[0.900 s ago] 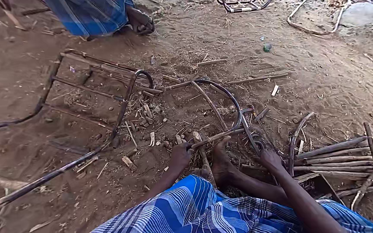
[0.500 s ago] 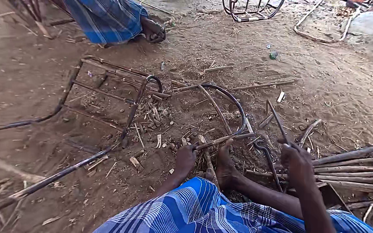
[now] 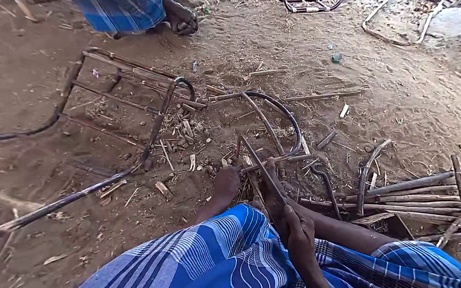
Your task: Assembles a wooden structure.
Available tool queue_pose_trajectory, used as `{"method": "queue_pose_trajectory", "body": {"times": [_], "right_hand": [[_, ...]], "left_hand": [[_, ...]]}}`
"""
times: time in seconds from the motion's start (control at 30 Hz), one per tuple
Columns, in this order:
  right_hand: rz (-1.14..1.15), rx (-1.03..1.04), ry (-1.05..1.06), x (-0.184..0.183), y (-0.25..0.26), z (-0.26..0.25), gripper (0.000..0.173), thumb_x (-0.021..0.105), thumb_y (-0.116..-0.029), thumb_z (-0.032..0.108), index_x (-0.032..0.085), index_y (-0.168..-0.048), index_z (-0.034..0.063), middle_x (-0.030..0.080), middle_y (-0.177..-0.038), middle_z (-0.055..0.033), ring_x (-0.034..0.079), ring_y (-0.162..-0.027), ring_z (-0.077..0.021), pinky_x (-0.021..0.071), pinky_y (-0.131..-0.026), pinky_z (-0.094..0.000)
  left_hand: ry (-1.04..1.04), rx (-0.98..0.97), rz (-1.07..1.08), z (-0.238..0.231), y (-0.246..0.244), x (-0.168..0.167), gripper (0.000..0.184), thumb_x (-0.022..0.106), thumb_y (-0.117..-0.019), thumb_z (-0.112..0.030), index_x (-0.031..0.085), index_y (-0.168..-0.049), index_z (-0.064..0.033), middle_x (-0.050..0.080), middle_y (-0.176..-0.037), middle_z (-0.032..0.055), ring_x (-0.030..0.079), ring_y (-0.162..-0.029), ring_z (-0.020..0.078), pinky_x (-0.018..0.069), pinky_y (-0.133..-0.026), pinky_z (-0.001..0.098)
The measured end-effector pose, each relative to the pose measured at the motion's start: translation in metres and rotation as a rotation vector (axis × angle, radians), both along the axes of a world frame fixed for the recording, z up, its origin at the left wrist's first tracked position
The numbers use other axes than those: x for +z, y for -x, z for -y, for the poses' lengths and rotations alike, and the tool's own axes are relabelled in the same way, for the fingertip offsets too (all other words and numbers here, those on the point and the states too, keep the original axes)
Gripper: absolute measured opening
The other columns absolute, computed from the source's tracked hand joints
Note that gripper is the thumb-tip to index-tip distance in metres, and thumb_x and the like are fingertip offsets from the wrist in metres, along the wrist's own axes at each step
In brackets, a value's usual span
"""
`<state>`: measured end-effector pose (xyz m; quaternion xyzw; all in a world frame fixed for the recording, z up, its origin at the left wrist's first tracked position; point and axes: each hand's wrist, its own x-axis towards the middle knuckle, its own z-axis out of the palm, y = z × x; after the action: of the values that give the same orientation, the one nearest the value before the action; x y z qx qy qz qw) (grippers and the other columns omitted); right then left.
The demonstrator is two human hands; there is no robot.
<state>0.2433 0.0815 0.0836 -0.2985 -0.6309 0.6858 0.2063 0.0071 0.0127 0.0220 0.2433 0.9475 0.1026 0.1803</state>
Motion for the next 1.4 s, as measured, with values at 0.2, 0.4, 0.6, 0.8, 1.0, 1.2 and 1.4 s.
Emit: {"method": "queue_pose_trajectory", "body": {"times": [0.2,0.4,0.6,0.8,1.0,1.2,1.4], "right_hand": [[-0.012,0.003,-0.008,0.001,-0.009,0.008,0.042,0.043,-0.1069,0.038,0.072,-0.101,0.0078,0.037,-0.052,0.0031,0.035,-0.041,-0.0093,0.0354,-0.041,-0.0271],[-0.032,-0.015,0.018,0.002,-0.012,0.013,0.041,0.044,-0.1067,0.036,0.063,-0.081,0.0110,0.033,-0.050,0.0045,0.033,-0.039,-0.0077,0.0329,-0.039,-0.0248],[-0.046,-0.028,0.048,0.003,-0.015,0.013,0.044,0.044,-0.1064,0.039,0.061,-0.077,0.0114,0.033,-0.049,0.0039,0.033,-0.039,-0.0078,0.0326,-0.039,-0.0251],[-0.065,-0.033,0.085,0.007,-0.015,0.013,0.043,0.045,-0.1062,0.036,0.055,-0.072,0.0118,0.033,-0.049,0.0032,0.032,-0.038,-0.0078,0.0324,-0.038,-0.0246],[0.079,-0.034,-0.072,0.007,-0.011,0.019,0.043,0.042,-0.1071,0.039,0.075,-0.107,0.0120,0.041,-0.053,0.0020,0.039,-0.043,-0.0122,0.0380,-0.041,-0.0307],[0.172,0.020,-0.162,0.015,0.024,0.013,0.042,0.039,-0.1089,0.041,0.073,-0.119,0.0182,0.047,-0.060,-0.0006,0.041,-0.045,-0.0137,0.0377,-0.041,-0.0319],[0.119,-0.029,-0.145,0.000,-0.001,0.032,0.045,0.039,-0.1085,0.040,0.069,-0.134,0.0191,0.047,-0.057,0.0028,0.042,-0.045,-0.0120,0.0412,-0.043,-0.0321]], "left_hand": [[0.003,0.004,0.029,-0.002,0.006,0.001,0.021,0.059,-0.1026,-0.020,0.075,-0.109,-0.0077,0.074,-0.107,0.0179,0.071,-0.102,0.0381,0.0574,-0.086,0.0583],[0.011,0.010,0.040,0.001,0.013,0.001,0.020,0.060,-0.1018,-0.019,0.076,-0.108,-0.0084,0.074,-0.106,0.0175,0.071,-0.102,0.0381,0.0570,-0.086,0.0587],[0.037,-0.015,0.015,-0.004,0.011,0.006,0.020,0.059,-0.1022,-0.019,0.075,-0.105,-0.0067,0.073,-0.104,0.0187,0.072,-0.100,0.0383,0.0575,-0.084,0.0590],[0.065,-0.009,0.012,-0.006,0.011,0.005,0.020,0.059,-0.1021,-0.020,0.074,-0.107,-0.0078,0.073,-0.105,0.0188,0.072,-0.099,0.0389,0.0574,-0.083,0.0587],[0.093,-0.015,0.007,-0.007,0.014,0.002,0.024,0.057,-0.1031,-0.021,0.072,-0.115,-0.0052,0.070,-0.111,0.0232,0.070,-0.103,0.0432,0.0569,-0.085,0.0611],[0.085,-0.084,0.002,-0.006,0.021,0.004,0.022,0.060,-0.1020,-0.020,0.074,-0.112,-0.0068,0.072,-0.112,0.0223,0.068,-0.109,0.0437,0.0534,-0.091,0.0641],[0.089,-0.101,-0.004,-0.010,0.019,0.005,0.023,0.060,-0.1018,-0.021,0.073,-0.111,-0.0045,0.071,-0.109,0.0226,0.069,-0.108,0.0426,0.0550,-0.090,0.0620]]}}
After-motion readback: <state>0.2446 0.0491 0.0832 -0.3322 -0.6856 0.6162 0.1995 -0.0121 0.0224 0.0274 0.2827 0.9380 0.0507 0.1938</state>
